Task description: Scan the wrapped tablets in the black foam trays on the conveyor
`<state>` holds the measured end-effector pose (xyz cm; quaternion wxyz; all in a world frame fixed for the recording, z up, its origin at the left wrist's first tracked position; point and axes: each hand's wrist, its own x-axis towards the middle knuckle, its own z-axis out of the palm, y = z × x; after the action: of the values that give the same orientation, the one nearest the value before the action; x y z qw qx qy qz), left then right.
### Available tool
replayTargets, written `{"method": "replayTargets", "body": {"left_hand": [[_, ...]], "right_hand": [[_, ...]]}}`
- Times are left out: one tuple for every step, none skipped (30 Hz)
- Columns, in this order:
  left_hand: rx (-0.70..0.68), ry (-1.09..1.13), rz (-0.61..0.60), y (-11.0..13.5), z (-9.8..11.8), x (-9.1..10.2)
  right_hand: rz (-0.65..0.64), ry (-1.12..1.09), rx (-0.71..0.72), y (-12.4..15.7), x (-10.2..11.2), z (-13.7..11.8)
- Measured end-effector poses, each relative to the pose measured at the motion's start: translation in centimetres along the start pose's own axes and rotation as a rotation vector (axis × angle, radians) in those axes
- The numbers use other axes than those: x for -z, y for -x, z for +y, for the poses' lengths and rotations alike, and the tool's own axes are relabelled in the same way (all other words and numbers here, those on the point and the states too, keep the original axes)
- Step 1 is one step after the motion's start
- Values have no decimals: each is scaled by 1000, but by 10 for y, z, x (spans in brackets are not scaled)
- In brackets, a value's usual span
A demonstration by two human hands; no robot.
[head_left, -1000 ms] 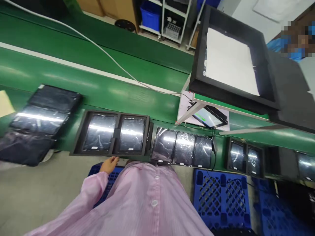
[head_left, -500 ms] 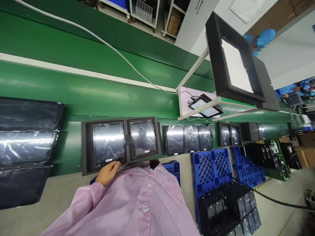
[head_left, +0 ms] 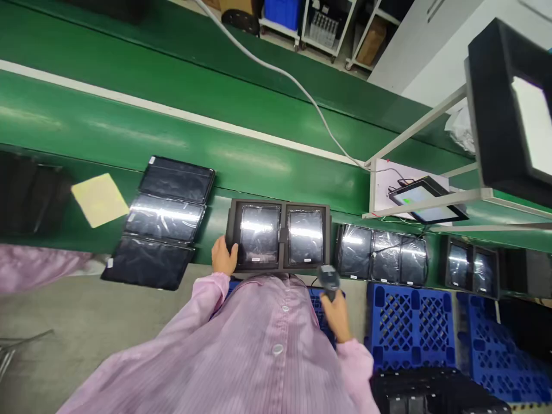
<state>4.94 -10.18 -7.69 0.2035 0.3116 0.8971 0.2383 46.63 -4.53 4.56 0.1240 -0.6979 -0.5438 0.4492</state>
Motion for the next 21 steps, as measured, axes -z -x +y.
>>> {"method": "replayTargets", "body": {"left_hand": [[43, 18, -27, -1, -10, 0], [85, 35, -66, -2, -19, 1], [113, 49, -109, -1, -28, 1], [126, 58, -145, -1, -36, 1], [123, 61, -166, 0, -42, 1], [113, 60, -174, 1, -48, 1], [103, 58, -176, 2, -51, 1], [97, 56, -181, 3, -54, 1], [96, 55, -190, 3, -55, 1], [96, 53, -199, 2, -56, 1], [96, 50, -207, 2, -56, 2], [95, 44, -213, 2, -55, 2], [94, 36, -215, 1, -55, 2], [92, 26, -215, 1, -54, 2], [89, 14, -213, 1, -54, 3], [84, 4, -211, 1, -53, 3], [77, -4, -210, 1, -53, 3], [73, -12, -210, 1, -52, 3], [72, -18, -209, 1, -51, 3], [75, -23, -208, 2, -50, 3], [84, -28, -206, 2, -48, 3]], "right_hand": [[-50, -19, -3, 7, -14, 2], [-91, -33, -9, 13, -28, 3], [-117, -40, -18, 19, -40, 4], [-125, -37, -26, 24, -50, 4], [-120, -25, -34, 27, -58, 4], [-108, -10, -41, 29, -63, 3], [-92, 3, -47, 29, -66, 1], [-76, 10, -55, 27, -66, -1], [-63, 13, -63, 25, -66, -3], [-54, 13, -71, 23, -65, -5], [-50, 14, -75, 20, -63, -6], [-49, 19, -77, 17, -61, -8], [-49, 28, -76, 15, -60, -9], [-53, 38, -74, 13, -58, -10], [-60, 45, -72, 12, -57, -10], [-67, 50, -71, 11, -56, -10], [-73, 51, -71, 11, -56, -9], [-78, 51, -71, 10, -55, -8], [-82, 51, -70, 10, -55, -7], [-85, 52, -70, 10, -55, -6], [-87, 53, -70, 10, -55, -5]]}}
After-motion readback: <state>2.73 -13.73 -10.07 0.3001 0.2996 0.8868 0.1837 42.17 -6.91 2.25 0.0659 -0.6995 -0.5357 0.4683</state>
